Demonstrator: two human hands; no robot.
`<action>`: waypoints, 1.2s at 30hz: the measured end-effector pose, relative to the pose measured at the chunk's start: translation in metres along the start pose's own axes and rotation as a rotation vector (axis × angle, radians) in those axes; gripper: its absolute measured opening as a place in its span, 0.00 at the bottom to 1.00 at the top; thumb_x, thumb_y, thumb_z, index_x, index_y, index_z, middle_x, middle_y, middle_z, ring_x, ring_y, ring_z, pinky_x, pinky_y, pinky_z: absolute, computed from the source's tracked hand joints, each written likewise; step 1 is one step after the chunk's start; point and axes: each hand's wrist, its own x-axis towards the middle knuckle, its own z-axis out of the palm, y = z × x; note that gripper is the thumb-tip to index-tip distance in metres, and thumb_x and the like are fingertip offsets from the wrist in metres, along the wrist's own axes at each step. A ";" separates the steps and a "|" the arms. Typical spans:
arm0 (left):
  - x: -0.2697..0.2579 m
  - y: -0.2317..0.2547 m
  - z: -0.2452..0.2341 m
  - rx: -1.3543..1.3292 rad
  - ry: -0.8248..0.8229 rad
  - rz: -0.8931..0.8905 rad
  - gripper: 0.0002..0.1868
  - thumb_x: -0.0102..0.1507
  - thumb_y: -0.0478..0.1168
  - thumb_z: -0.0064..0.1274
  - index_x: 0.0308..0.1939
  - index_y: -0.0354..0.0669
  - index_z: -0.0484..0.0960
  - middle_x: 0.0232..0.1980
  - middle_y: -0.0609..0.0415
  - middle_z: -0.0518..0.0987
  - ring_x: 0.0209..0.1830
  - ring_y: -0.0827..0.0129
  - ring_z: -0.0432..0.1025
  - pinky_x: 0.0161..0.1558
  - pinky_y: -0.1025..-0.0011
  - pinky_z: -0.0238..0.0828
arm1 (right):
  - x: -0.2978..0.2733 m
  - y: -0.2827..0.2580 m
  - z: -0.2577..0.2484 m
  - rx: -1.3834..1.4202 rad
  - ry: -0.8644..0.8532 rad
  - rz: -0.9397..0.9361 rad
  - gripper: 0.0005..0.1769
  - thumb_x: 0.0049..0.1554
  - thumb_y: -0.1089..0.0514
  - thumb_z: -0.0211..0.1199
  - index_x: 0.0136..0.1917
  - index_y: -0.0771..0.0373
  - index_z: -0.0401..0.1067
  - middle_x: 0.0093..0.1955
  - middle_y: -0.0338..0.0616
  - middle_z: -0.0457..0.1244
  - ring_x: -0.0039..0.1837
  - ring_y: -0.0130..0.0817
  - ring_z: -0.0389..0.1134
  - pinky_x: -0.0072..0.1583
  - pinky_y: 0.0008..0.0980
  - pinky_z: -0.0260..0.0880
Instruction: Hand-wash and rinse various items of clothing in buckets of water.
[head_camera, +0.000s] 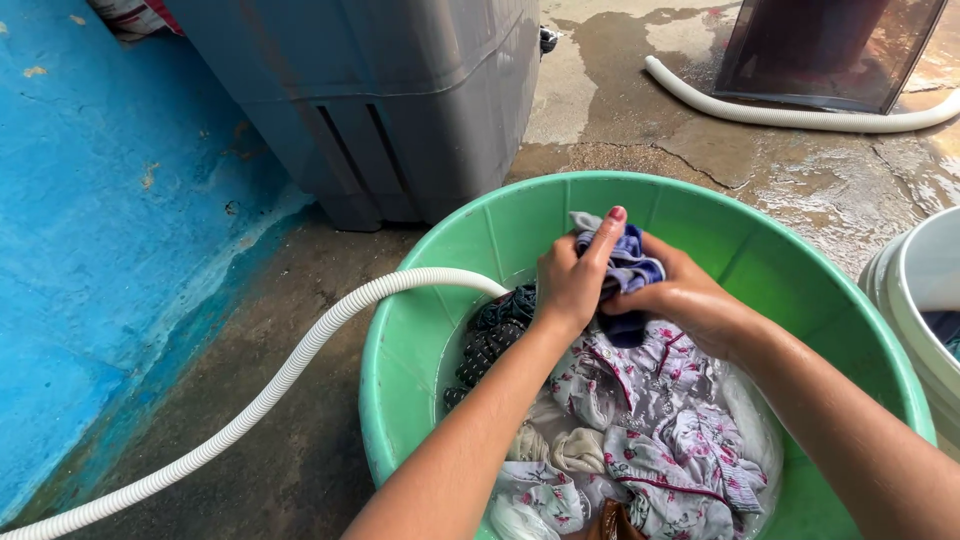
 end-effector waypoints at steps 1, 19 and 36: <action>-0.003 0.005 -0.001 0.150 -0.009 0.136 0.29 0.65 0.61 0.53 0.37 0.34 0.86 0.35 0.48 0.85 0.37 0.60 0.81 0.42 0.66 0.75 | 0.003 0.006 -0.003 0.009 0.042 -0.031 0.40 0.42 0.68 0.68 0.69 0.59 0.65 0.53 0.41 0.67 0.53 0.28 0.69 0.56 0.30 0.70; 0.024 -0.046 -0.019 0.062 -0.662 -0.581 0.48 0.60 0.80 0.24 0.50 0.45 0.82 0.41 0.53 0.85 0.32 0.67 0.79 0.38 0.62 0.71 | -0.003 -0.007 -0.024 0.533 0.204 -0.177 0.15 0.40 0.68 0.53 0.42 0.70 0.73 0.40 0.48 0.69 0.40 0.36 0.70 0.48 0.31 0.74; 0.021 -0.065 -0.031 1.027 -0.131 -0.407 0.32 0.64 0.65 0.48 0.51 0.39 0.85 0.57 0.37 0.80 0.60 0.43 0.74 0.59 0.49 0.70 | -0.001 -0.006 -0.036 0.233 0.575 -0.358 0.24 0.40 0.73 0.55 0.52 0.68 0.72 0.38 0.42 0.66 0.36 0.29 0.68 0.41 0.26 0.71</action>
